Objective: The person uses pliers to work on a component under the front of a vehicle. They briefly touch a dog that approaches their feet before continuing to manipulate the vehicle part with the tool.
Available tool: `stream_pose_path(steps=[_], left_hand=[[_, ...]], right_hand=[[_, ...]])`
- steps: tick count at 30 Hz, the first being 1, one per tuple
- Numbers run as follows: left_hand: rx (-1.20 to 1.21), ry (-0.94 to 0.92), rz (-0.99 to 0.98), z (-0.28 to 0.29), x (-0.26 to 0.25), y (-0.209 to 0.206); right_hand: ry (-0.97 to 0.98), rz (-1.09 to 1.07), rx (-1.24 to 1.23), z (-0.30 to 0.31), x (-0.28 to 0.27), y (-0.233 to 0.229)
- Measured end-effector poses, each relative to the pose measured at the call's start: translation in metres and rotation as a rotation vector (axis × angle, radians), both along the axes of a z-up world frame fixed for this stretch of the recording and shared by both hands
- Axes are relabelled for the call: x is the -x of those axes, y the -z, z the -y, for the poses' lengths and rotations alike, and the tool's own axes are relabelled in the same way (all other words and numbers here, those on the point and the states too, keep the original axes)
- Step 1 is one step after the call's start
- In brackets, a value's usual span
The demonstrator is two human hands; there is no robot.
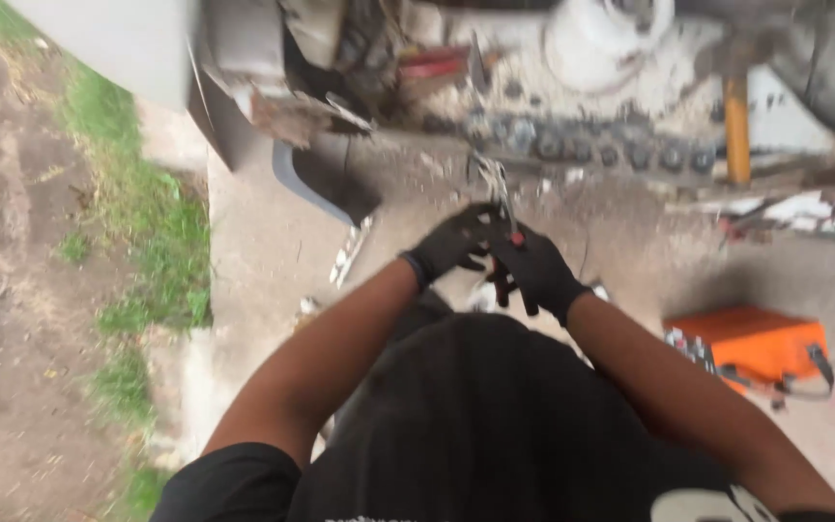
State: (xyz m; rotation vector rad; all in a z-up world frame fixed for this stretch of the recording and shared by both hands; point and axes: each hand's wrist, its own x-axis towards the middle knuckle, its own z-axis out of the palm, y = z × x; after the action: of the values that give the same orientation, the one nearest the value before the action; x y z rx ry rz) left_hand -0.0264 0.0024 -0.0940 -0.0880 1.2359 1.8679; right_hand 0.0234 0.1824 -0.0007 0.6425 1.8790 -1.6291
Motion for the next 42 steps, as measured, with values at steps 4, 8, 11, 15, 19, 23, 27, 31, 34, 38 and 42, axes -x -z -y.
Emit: stream_pose_path(steps=[4,8,11,15,19,23,27,31,34,38,42], left_hand=[[-0.03,-0.018,0.203,-0.007,0.03,-0.002],[-0.033,0.056,0.221,0.013,0.026,-0.007],[-0.088,0.057,0.204,0.026,0.03,-0.016],[-0.027,0.192,-0.117,0.03,0.052,-0.018],[-0.043,-0.023,0.285,0.023,0.052,-0.041],[0.172,0.178,0.041,0.013,0.058,-0.004],[0.315,0.225,-0.111,0.013,0.058,-0.023],[0.25,0.158,-0.035,0.015,0.055,-0.058],[0.059,0.006,0.12,-0.004,0.056,-0.046],[-0.021,-0.12,0.286,-0.02,0.063,-0.036],[-0.106,-0.282,0.424,-0.048,0.066,0.008]], right_hand=[[0.018,0.057,-0.028,0.022,0.016,-0.036],[0.077,0.131,-0.025,0.034,0.021,-0.018],[0.117,0.127,-0.045,0.042,0.027,-0.014],[0.122,0.117,-0.098,0.042,0.029,-0.015],[0.111,0.076,-0.127,0.018,0.019,0.048],[0.115,0.063,-0.121,0.03,0.02,0.036],[0.184,0.107,-0.076,0.055,0.02,0.004],[0.201,0.188,-0.038,0.05,0.023,0.013],[0.249,0.211,0.023,0.021,0.033,0.029],[0.183,0.283,0.004,0.02,0.076,-0.017],[0.104,0.5,0.044,0.014,0.119,-0.038]])
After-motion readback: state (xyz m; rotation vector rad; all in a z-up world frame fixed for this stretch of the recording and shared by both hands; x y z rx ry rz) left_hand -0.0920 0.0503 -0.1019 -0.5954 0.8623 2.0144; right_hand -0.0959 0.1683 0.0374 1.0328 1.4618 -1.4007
